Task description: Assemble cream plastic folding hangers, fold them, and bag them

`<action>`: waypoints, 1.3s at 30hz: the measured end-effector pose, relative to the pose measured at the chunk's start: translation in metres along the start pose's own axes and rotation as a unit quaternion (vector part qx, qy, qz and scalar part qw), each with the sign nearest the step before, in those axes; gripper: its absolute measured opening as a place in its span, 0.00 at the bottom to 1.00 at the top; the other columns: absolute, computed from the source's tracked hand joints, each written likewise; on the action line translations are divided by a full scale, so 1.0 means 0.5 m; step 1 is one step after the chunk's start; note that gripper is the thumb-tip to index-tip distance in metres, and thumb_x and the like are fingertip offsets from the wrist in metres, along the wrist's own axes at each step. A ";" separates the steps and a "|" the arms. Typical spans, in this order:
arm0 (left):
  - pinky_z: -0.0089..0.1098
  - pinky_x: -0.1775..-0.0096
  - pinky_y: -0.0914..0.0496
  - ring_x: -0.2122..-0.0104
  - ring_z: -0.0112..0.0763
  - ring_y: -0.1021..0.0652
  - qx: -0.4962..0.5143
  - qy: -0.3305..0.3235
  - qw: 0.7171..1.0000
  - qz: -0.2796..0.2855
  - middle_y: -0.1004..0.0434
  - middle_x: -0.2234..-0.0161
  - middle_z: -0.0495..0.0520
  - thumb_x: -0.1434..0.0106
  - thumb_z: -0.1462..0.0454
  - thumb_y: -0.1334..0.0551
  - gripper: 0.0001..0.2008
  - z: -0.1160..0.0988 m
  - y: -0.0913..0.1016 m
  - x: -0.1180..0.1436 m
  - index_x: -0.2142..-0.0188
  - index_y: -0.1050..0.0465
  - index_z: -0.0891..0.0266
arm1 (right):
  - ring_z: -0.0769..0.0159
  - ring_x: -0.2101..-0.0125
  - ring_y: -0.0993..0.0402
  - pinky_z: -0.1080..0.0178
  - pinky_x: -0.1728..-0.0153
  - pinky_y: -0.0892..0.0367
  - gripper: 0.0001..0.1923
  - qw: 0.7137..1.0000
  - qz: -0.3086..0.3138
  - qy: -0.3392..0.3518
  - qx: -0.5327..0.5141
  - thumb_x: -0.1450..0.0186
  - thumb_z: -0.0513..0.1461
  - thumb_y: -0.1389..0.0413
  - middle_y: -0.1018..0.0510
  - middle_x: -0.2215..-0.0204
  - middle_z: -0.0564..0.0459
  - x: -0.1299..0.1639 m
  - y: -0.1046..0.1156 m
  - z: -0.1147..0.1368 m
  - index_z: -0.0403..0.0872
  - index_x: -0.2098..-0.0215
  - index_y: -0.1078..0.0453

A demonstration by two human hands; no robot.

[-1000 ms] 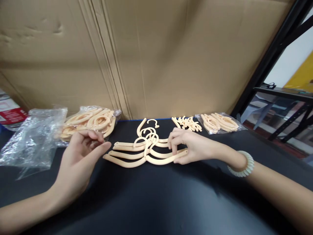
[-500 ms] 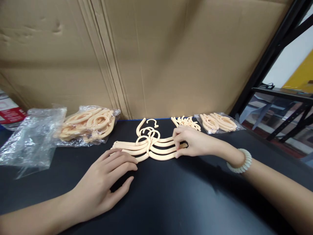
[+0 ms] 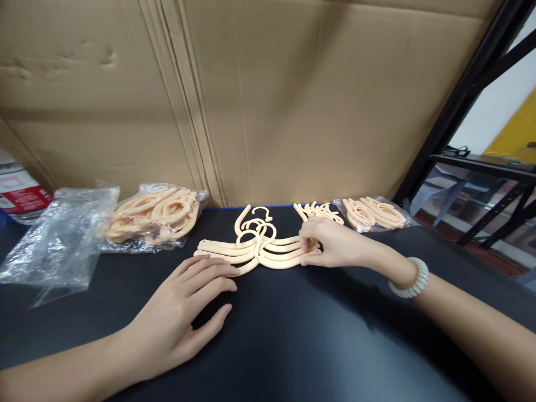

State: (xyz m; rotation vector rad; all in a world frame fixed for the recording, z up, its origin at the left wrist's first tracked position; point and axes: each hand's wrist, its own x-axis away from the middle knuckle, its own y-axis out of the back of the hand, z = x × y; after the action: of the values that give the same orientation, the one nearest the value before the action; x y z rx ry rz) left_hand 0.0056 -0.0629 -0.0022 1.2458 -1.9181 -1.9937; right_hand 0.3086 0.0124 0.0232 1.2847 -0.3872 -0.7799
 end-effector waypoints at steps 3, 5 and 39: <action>0.44 0.47 0.38 0.52 0.39 0.26 -0.010 -0.001 1.000 -0.001 0.22 0.56 0.51 0.36 0.66 0.43 0.07 0.000 0.000 0.001 0.60 0.28 0.58 | 0.65 0.68 0.32 0.62 0.64 0.38 0.07 1.000 0.002 0.004 -0.003 0.41 0.40 0.38 0.27 0.71 0.53 0.001 0.000 -0.001 0.45 0.72 0.31; 0.45 0.46 0.38 0.52 0.39 0.26 -0.016 0.001 1.000 0.000 0.22 0.55 0.50 0.36 0.65 0.43 0.07 0.000 -0.001 0.001 0.60 0.28 0.57 | 0.65 0.68 0.32 0.62 0.65 0.38 0.07 1.000 0.005 0.002 -0.002 0.41 0.40 0.39 0.27 0.71 0.53 0.001 0.000 -0.002 0.45 0.72 0.32; 0.44 0.55 0.27 0.55 0.39 0.24 -0.098 0.315 0.930 0.161 0.29 0.50 0.58 0.33 0.60 0.40 0.16 0.177 -0.038 -0.241 0.48 0.32 0.63 | 0.65 0.63 0.25 0.60 0.63 0.27 0.14 0.937 0.067 -0.333 -0.075 0.32 0.42 0.45 0.25 0.58 0.48 -0.282 -0.006 0.001 0.41 0.53 0.31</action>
State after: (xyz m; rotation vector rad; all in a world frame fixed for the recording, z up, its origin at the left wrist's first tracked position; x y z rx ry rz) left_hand 0.0395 0.0812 0.0261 1.2205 -1.4512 -1.3548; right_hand 0.2098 0.1115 0.0428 0.8109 -0.9302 -1.0973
